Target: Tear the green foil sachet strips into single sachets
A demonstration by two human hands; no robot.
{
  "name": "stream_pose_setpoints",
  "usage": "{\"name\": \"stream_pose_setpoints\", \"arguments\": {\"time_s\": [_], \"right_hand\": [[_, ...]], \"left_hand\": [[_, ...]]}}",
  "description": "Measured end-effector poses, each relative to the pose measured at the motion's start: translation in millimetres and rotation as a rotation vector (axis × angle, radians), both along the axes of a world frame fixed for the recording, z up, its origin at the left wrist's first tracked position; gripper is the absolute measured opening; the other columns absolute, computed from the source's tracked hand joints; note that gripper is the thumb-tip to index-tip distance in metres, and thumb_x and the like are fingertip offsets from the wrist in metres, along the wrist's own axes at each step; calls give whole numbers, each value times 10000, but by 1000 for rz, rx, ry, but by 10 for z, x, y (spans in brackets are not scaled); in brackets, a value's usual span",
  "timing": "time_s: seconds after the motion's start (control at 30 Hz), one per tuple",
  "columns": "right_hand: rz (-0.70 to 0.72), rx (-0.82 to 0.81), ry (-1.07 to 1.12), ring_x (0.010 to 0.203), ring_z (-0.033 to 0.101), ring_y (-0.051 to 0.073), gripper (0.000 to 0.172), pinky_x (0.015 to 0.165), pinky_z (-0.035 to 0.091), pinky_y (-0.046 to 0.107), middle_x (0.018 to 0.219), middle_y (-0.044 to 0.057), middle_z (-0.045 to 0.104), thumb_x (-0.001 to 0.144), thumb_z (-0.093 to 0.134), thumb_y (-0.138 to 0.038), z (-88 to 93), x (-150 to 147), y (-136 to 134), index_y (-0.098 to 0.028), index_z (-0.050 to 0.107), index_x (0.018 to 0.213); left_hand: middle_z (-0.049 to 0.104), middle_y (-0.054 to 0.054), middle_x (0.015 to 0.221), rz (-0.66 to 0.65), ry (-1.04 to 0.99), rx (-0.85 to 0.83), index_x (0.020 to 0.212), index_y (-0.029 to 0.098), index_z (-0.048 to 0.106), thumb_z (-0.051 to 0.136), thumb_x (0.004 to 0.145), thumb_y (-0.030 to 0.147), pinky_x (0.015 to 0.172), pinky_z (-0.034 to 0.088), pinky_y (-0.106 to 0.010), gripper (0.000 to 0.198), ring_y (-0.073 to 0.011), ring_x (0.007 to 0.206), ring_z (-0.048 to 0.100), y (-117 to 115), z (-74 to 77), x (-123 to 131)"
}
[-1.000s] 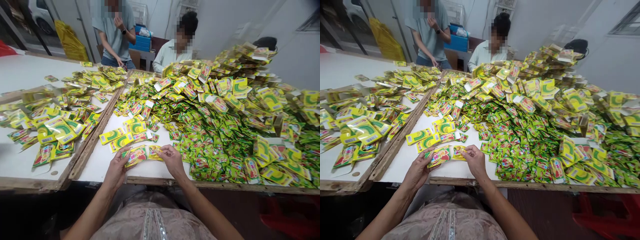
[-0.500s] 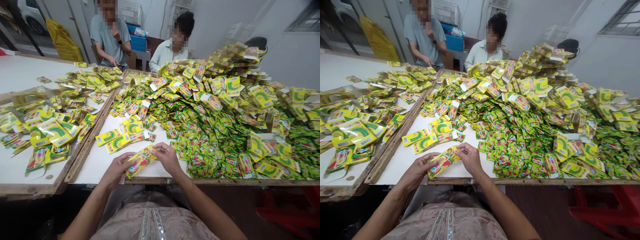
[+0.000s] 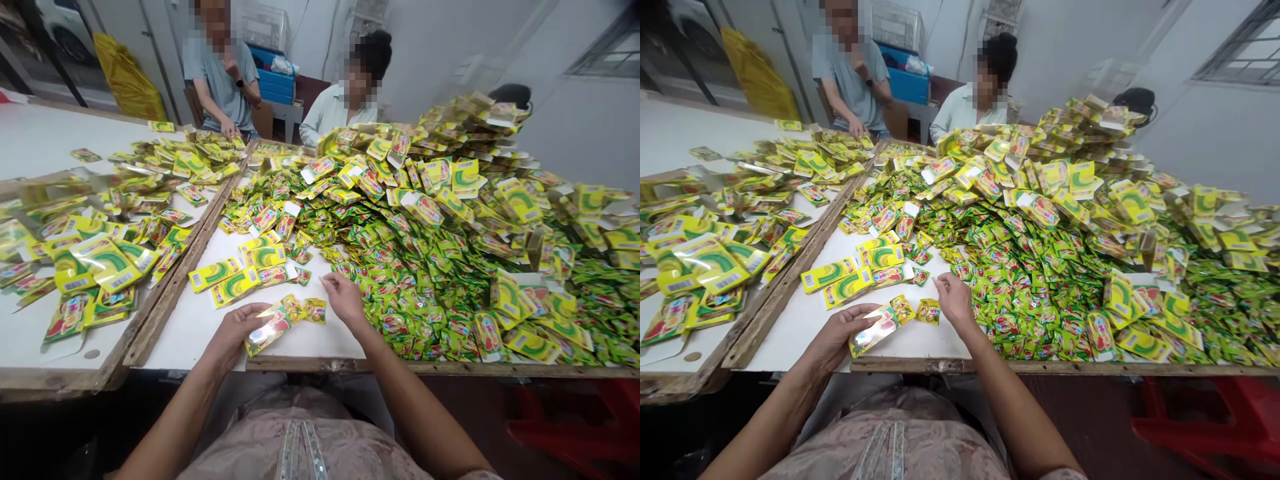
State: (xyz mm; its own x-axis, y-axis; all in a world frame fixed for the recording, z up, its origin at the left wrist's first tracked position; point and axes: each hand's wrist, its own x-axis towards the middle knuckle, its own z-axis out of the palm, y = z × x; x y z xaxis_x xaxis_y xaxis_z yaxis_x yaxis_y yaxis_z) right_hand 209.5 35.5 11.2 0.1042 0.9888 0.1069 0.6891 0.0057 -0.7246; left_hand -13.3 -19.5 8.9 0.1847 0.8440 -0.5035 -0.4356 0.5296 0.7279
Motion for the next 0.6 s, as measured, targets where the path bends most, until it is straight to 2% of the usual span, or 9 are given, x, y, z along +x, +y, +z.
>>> {"name": "stream_pose_setpoints", "arguments": {"time_s": [0.07,0.13,0.23,0.4,0.5,0.6], "right_hand": [[169,32,-159,927,593,207,255,819,444,329,987,75,678,787,489,-219,-41,-75,153,-179,647,983],[366,40,-293,1132,511,219,409,940,390,348,1206,87,605,739,502,-142,-101,-173,271,-180,598,1135],[471,-15,-433,1197,470,217,475,978,358,364,1290,77,553,741,465,-95,-189,-254,358,-196,569,1193],[375,24,-487,1017,565,225,460,883,403,334,1101,116,644,793,374,-74,-224,-139,273,-159,552,1208],[229,10,-350,876,588,222,450,773,432,321,988,114,652,828,369,-155,-203,-44,178,-144,492,1260],[62,-117,-110,658,565,186,408,629,427,295,804,53,646,824,416,-290,-205,31,121,-178,541,1196]], "left_hand": [[737,-73,733,-9,2,-6,828,103,687,841,480,168,526,509,-171,386,-130,568,658,6,-6,-9],[735,-73,720,-14,11,-16,822,102,689,839,492,184,544,519,-182,371,-133,570,659,2,-12,-16],[734,-58,711,17,37,-11,805,114,685,841,497,207,538,513,-179,358,-127,564,655,-10,-26,-43],[729,-44,682,73,61,9,773,119,671,849,474,244,508,488,-164,370,-113,540,640,-13,-50,-96],[726,-45,669,86,68,8,762,117,664,853,459,261,510,488,-170,385,-114,533,635,-1,-67,-88],[726,-47,679,86,72,21,778,111,664,849,468,271,514,486,-172,394,-112,536,632,5,-78,-69]]}}
